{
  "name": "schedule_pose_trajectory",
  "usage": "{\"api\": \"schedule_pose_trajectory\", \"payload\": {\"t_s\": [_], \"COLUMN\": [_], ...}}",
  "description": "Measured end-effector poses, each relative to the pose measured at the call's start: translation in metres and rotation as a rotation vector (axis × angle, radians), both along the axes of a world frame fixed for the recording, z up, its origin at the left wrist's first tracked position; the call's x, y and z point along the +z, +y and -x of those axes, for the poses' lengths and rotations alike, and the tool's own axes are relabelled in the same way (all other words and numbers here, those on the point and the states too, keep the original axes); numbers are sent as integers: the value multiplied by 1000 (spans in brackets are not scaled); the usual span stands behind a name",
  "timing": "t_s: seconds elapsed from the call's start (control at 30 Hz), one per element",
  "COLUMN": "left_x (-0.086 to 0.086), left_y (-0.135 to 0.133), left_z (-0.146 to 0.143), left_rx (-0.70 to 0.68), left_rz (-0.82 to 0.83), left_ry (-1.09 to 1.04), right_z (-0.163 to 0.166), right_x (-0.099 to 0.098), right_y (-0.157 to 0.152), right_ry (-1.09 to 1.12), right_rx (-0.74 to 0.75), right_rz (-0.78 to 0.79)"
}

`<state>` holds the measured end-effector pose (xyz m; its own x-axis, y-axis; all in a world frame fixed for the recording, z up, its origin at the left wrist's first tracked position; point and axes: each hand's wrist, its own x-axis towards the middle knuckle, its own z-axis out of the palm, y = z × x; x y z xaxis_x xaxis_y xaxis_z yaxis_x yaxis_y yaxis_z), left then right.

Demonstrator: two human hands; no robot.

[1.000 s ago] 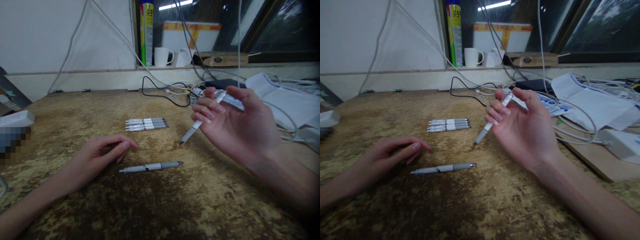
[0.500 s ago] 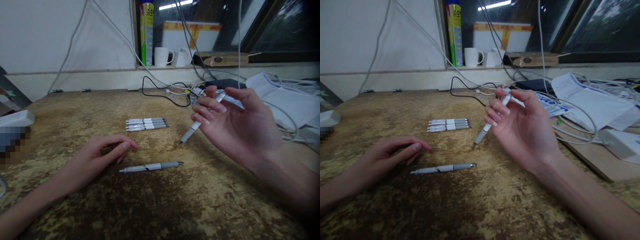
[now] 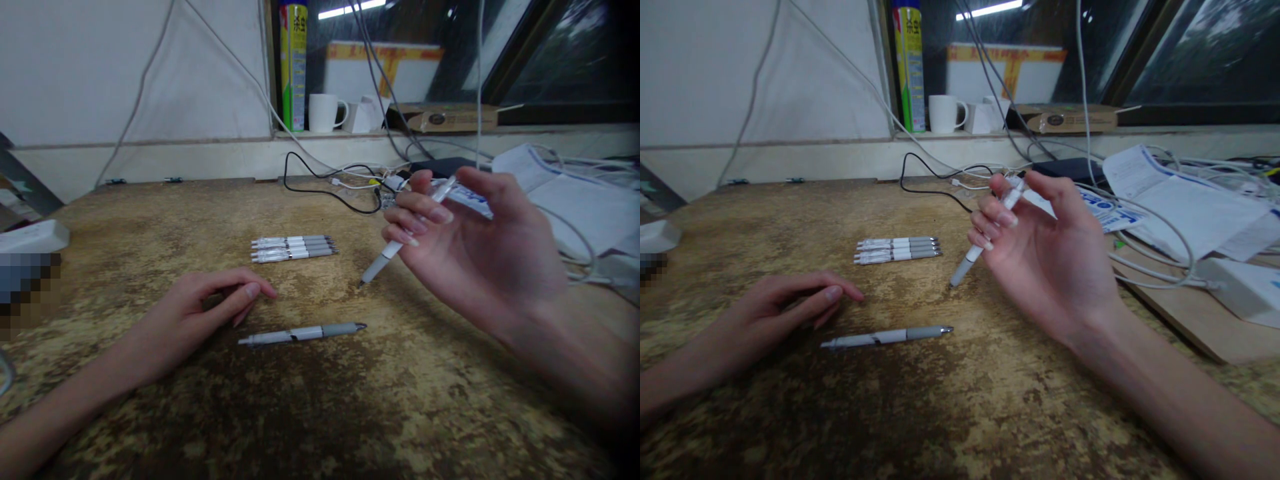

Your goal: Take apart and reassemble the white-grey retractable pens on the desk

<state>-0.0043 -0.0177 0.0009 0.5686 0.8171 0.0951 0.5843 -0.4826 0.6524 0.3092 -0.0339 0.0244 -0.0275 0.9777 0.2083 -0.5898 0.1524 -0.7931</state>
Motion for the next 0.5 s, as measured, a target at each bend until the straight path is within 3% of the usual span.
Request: {"api": "schedule_pose_trajectory", "payload": {"t_s": [0.5], "left_x": [2], "left_y": [0], "left_z": [-1], "left_rx": [-9], "left_rz": [11], "left_ry": [6], "right_z": [-2], "right_x": [-1], "right_y": [0], "right_ry": [-31], "right_rx": [-21], "right_rz": [-15]}}
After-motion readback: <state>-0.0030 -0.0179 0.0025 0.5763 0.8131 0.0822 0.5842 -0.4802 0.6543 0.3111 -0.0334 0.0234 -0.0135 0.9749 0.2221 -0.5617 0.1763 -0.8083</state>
